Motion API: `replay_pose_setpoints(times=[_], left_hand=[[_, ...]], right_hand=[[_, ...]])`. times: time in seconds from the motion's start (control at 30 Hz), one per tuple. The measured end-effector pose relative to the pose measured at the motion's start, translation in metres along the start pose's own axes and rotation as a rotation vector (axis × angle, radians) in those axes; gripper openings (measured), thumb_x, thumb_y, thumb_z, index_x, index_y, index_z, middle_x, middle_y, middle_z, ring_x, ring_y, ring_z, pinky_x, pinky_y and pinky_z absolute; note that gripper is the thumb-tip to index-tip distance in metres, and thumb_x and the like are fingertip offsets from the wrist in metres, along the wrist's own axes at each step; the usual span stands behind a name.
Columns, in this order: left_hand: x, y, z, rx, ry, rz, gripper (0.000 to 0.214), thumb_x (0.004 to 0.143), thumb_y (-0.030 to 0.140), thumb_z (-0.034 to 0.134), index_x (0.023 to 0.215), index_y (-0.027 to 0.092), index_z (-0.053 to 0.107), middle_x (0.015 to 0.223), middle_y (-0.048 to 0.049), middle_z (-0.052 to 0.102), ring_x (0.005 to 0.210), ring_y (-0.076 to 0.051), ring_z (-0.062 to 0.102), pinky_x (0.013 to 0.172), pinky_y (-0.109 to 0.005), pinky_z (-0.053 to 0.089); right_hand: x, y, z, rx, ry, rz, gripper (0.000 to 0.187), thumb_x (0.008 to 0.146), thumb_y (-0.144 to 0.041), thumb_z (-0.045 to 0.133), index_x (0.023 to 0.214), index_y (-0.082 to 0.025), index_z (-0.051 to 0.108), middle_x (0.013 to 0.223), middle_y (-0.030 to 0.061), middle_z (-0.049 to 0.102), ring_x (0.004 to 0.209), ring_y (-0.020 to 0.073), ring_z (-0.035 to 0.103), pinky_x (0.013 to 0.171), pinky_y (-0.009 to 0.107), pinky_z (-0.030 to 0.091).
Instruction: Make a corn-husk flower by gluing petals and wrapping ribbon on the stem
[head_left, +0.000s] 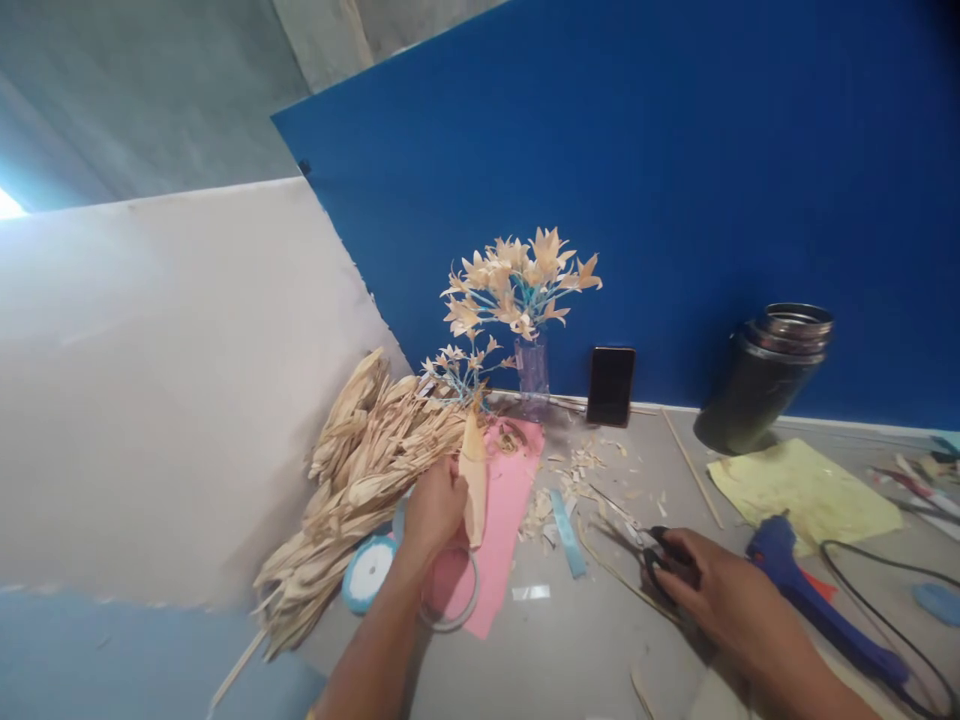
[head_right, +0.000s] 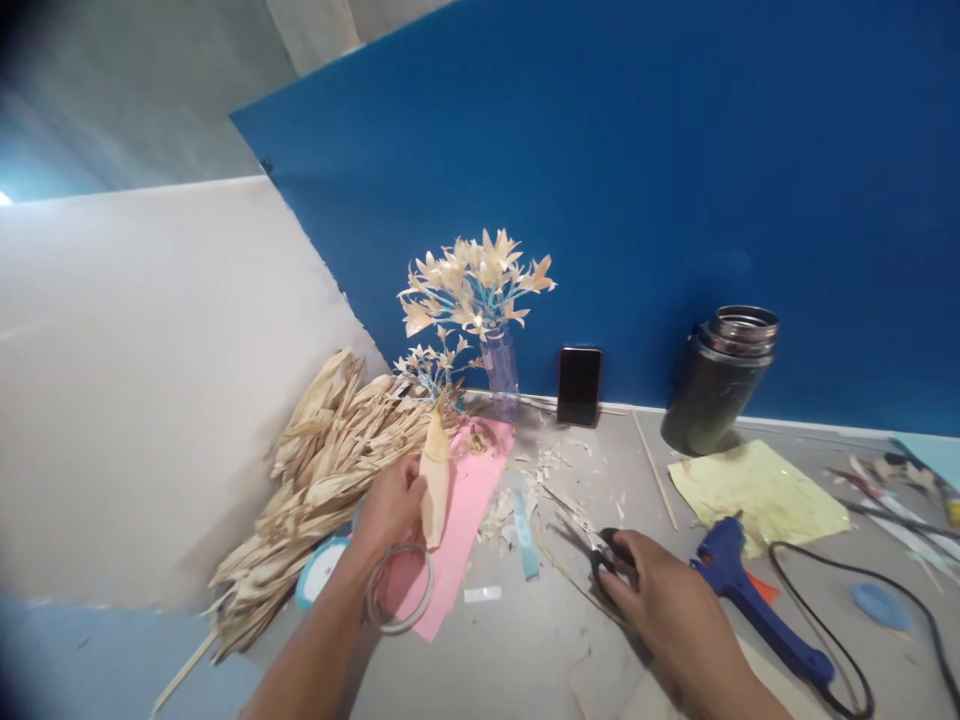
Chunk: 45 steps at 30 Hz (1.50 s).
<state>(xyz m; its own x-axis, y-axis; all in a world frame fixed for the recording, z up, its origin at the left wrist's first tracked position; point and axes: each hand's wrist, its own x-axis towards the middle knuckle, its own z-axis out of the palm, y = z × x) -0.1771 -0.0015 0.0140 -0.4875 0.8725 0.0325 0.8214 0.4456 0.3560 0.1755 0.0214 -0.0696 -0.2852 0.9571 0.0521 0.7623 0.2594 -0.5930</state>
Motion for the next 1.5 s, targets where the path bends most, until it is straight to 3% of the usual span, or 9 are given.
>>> replay_pose_setpoints(times=[0.1,0.17,0.3,0.5,0.6,0.83,1.0,1.23,1.5], left_hand=[[-0.012,-0.004,-0.012,-0.076,0.114,-0.040,0.012,0.088,0.016,0.046,0.081,0.022,0.054,0.076,-0.0022,0.061,0.076,-0.020,0.058,0.069,-0.029,0.035],[-0.018,-0.005,-0.014,-0.438,0.082,-0.125,0.013,0.087,0.013,0.049,0.078,0.022,0.051,0.071,0.0012,0.054,0.068,-0.016,0.051,0.064,-0.026,0.034],[-0.022,0.000,-0.009,-1.251,-0.283,-0.293,0.018,0.088,0.011,0.050,0.071,0.019,0.046,0.059,0.0060,0.034,0.049,-0.008,0.032,0.049,-0.020,0.025],[-0.042,0.023,0.014,-1.490,-0.566,-0.285,0.020,0.088,0.013,0.051,0.072,0.018,0.041,0.061,0.0078,0.029,0.045,-0.004,0.023,0.042,-0.014,0.021],[-0.063,0.038,0.029,-1.523,-0.605,-0.251,0.016,0.085,0.021,0.060,0.075,0.017,0.048,0.060,0.0071,0.034,0.045,-0.005,0.027,0.041,-0.016,0.023],[-0.101,0.073,0.050,-1.067,-0.298,0.087,0.012,0.079,0.026,0.064,0.073,0.018,0.056,0.060,0.0046,0.049,0.053,-0.010,0.042,0.051,-0.022,0.034],[-0.113,0.092,0.059,-0.991,-0.362,0.151,0.013,0.078,0.025,0.060,0.068,0.019,0.056,0.061,0.0030,0.052,0.056,-0.012,0.046,0.054,-0.024,0.036],[-0.104,0.100,0.059,-1.101,-0.575,0.117,0.017,0.074,0.032,0.066,0.078,0.017,0.060,0.061,0.0037,0.052,0.053,-0.011,0.046,0.049,-0.022,0.034],[-0.100,0.100,0.063,-1.006,-0.487,0.123,0.031,0.077,0.039,0.062,0.057,0.017,0.054,0.051,0.0022,0.047,0.049,-0.011,0.041,0.048,-0.024,0.030]], right_hand=[[-0.002,0.001,0.002,-0.079,-0.050,0.030,0.023,0.084,-0.038,0.058,0.102,-0.024,0.064,0.092,0.0088,0.080,0.080,0.0300,0.076,0.067,0.035,0.053],[-0.003,0.000,0.004,-0.103,-0.073,0.013,0.022,0.086,-0.036,0.057,0.102,-0.023,0.064,0.093,0.0098,0.079,0.081,0.0300,0.075,0.069,0.035,0.053],[-0.006,-0.003,0.007,-0.105,-0.061,-0.100,0.023,0.087,-0.030,0.053,0.103,-0.021,0.068,0.108,0.0130,0.073,0.090,0.0278,0.073,0.078,0.036,0.054],[-0.006,0.004,0.013,-0.160,-0.082,-0.123,0.027,0.091,-0.031,0.050,0.101,-0.020,0.073,0.100,0.0119,0.068,0.077,0.0252,0.071,0.074,0.035,0.053],[-0.005,0.004,0.010,-0.126,-0.115,-0.119,0.027,0.091,-0.029,0.049,0.095,-0.019,0.073,0.098,0.0125,0.069,0.082,0.0266,0.071,0.075,0.035,0.052],[-0.009,-0.037,-0.013,0.406,-0.071,-0.002,0.036,0.087,-0.047,0.055,0.101,-0.018,0.072,0.091,0.0090,0.074,0.081,0.0256,0.068,0.069,0.032,0.051],[-0.010,-0.053,-0.014,0.630,-0.135,0.077,0.034,0.079,-0.048,0.061,0.063,-0.020,0.053,0.058,-0.0032,0.048,0.056,0.0144,0.046,0.053,0.026,0.034],[-0.013,-0.056,-0.017,0.591,-0.116,0.082,0.038,0.079,-0.047,0.060,0.059,-0.023,0.038,0.058,-0.0063,0.034,0.056,0.0117,0.033,0.053,0.026,0.026],[-0.010,-0.058,-0.021,0.841,-0.148,0.173,0.036,0.069,-0.048,0.072,0.060,-0.021,0.049,0.054,-0.0075,0.042,0.052,0.0100,0.035,0.051,0.025,0.027]])
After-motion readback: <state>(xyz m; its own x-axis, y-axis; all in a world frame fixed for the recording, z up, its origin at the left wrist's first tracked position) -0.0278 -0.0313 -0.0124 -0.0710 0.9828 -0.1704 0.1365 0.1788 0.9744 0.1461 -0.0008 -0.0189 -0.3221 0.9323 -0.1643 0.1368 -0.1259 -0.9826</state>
